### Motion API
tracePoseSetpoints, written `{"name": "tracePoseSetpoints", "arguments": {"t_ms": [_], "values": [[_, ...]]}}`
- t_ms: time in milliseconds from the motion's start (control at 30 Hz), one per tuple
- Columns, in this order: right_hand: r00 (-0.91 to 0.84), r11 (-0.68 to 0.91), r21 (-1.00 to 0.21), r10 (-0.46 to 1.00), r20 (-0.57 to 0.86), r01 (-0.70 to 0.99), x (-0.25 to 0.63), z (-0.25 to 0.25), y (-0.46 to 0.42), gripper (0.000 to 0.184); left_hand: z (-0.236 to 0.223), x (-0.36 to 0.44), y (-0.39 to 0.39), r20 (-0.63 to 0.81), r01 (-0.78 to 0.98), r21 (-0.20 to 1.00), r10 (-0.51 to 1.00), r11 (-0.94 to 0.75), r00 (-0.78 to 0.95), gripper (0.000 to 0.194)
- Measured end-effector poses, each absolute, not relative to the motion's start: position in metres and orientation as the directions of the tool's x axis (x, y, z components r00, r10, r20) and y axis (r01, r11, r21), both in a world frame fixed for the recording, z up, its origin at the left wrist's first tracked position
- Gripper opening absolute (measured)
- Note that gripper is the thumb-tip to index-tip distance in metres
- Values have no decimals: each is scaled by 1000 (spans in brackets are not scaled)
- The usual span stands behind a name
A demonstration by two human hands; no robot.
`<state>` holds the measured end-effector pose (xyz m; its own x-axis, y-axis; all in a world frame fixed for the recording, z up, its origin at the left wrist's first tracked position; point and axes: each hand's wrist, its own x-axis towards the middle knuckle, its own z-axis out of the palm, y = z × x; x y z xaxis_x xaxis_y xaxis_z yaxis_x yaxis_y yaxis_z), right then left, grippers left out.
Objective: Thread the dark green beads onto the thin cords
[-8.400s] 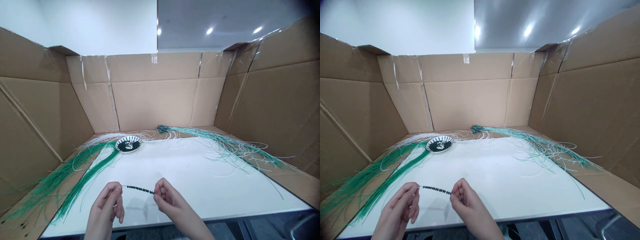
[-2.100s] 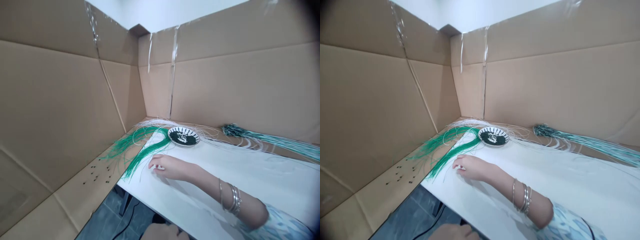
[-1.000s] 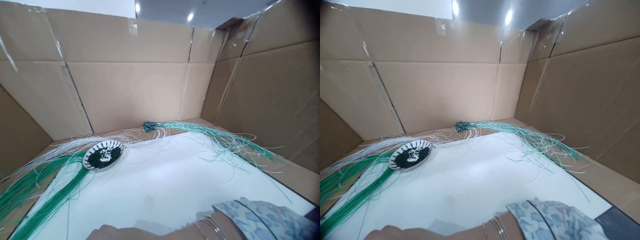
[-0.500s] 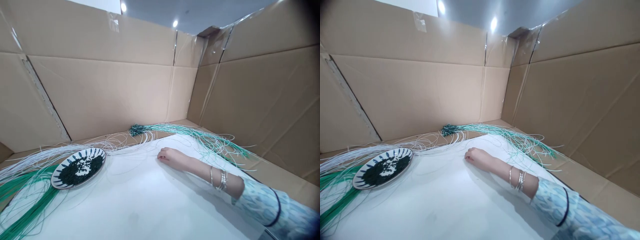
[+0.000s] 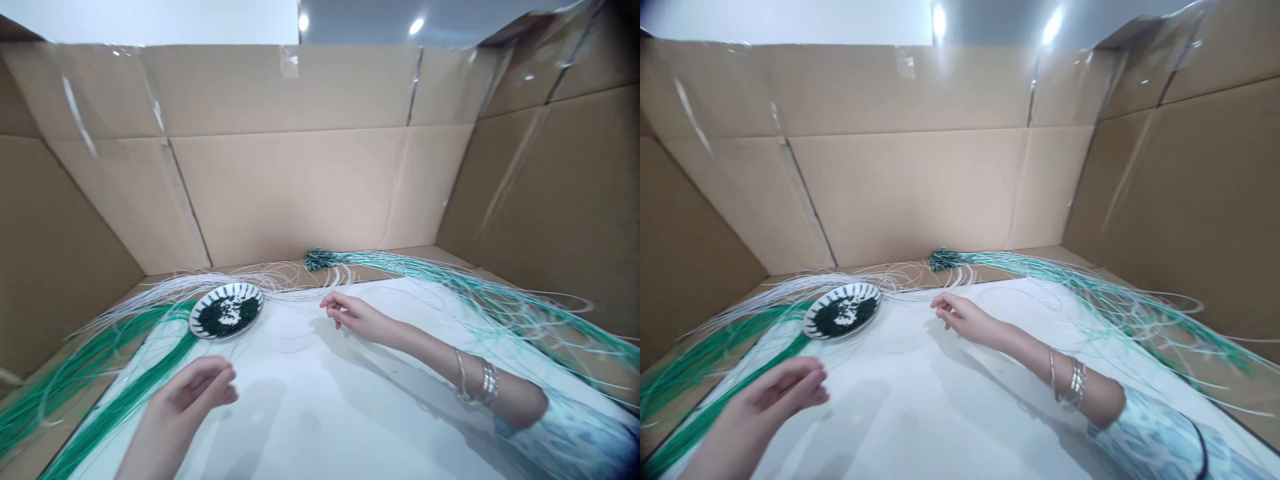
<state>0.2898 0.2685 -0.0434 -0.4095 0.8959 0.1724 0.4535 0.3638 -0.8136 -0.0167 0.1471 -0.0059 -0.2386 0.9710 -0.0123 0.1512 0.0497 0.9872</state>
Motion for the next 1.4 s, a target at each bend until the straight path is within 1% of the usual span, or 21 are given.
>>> {"name": "tracePoseSetpoints", "arguments": {"t_ms": [100,167,233,333,500,667,767,867,967,1067,1133,1200,1300,1400], "values": [[-469,310,-932,862,192,188,241,-38,260,20,0,0,162,-54,31,998,976,62,-213,31],[-505,252,-967,841,196,45,212,-31,247,21,-3,5,169,-67,-33,998,978,62,-199,33],[-513,189,-979,835,198,-69,189,-24,233,29,-8,6,171,-79,-87,994,982,65,-169,37],[-491,96,-978,853,177,-187,170,-16,218,36,-16,3,170,-96,-147,986,988,78,-120,42],[-433,-24,-957,895,108,-289,162,-13,213,36,-22,0,170,-115,-205,974,990,96,-83,40],[-422,-84,-952,905,51,-294,162,-14,214,37,-26,1,170,-118,-202,973,992,107,-40,37],[-429,-67,-964,902,51,-256,161,-12,213,35,-31,1,170,-101,-180,979,995,95,-24,37],[-442,17,-985,892,92,-171,162,-10,212,27,-36,0,172,-75,-134,988,997,73,-10,35],[-444,151,-986,881,165,-66,163,-9,212,17,-37,1,175,-26,-52,998,999,27,20,33],[-430,287,-958,868,250,22,166,-8,212,9,-35,5,184,103,73,991,992,-108,73,31],[-443,353,-934,846,295,51,168,-7,211,9,-35,9,193,216,160,959,969,-234,123,29],[-465,396,-916,823,326,60,171,-5,210,12,-40,12,205,283,225,918,937,-326,204,21],[-477,422,-905,806,350,51,177,0,207,15,-54,14,223,283,295,881,912,-370,297,27],[-467,438,-899,799,379,19,188,10,202,19,-70,8,239,268,401,835,914,-378,304,27]]}}
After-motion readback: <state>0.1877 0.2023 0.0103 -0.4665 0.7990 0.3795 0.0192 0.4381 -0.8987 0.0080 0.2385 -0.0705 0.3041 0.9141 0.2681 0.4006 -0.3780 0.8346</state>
